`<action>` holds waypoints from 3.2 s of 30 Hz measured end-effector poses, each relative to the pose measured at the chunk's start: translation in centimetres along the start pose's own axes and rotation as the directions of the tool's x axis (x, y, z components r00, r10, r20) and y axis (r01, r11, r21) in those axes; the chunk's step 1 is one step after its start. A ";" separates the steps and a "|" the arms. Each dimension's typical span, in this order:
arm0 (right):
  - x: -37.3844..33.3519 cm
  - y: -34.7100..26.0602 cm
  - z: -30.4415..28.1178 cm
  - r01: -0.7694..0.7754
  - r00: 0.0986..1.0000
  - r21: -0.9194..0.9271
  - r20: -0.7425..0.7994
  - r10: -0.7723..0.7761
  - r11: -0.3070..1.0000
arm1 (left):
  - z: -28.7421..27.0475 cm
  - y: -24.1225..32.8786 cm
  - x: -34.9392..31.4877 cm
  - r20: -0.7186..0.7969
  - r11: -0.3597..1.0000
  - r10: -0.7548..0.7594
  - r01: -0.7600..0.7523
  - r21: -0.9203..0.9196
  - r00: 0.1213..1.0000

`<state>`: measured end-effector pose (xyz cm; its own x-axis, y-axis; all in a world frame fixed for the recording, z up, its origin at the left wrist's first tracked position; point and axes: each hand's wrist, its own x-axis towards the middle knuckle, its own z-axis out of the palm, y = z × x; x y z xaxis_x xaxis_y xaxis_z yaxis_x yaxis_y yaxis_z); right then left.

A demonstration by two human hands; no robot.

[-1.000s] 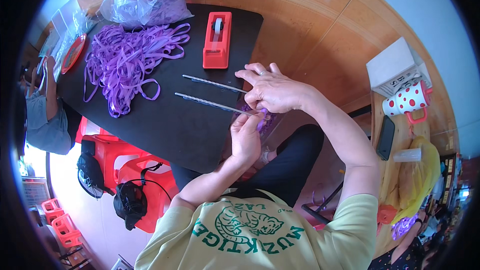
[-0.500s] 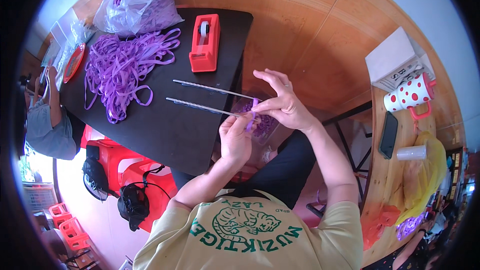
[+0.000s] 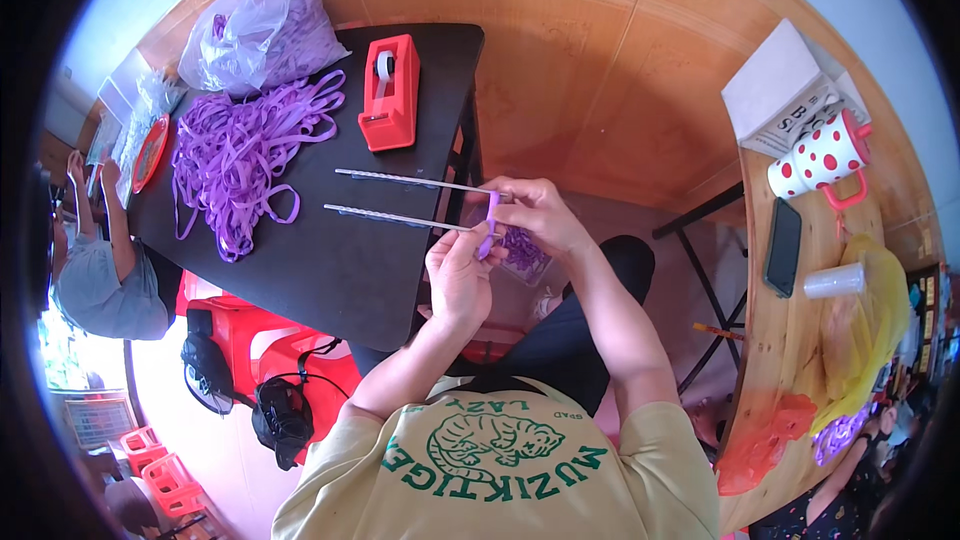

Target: The recorder is wrapping purple fabric straps around a component using metal rods as a jig for assembly.

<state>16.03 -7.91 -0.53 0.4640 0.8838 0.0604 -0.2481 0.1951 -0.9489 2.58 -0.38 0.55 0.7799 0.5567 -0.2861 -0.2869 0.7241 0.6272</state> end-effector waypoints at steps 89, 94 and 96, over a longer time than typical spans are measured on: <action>-13.7 -7.8 5.7 0.609 0.580 0.250 0.507 -0.637 0.753 | -12.6 26.1 6.1 0.547 -0.341 0.304 -0.448 0.827 0.780; -14.7 -8.7 4.2 0.588 0.575 0.309 0.491 -0.655 0.748 | -13.7 27.7 9.0 0.716 -0.722 0.217 -0.384 0.575 0.664; -15.0 -8.9 4.0 0.587 0.547 0.392 0.454 -0.704 0.708 | -14.1 28.7 10.0 0.751 -0.730 0.239 -0.396 0.557 0.615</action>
<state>7.89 -21.23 8.21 0.0425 0.5386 0.8415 -0.2370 0.8236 -0.5152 -5.73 31.70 5.45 0.8292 0.2099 0.5180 0.2100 -0.9759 0.0593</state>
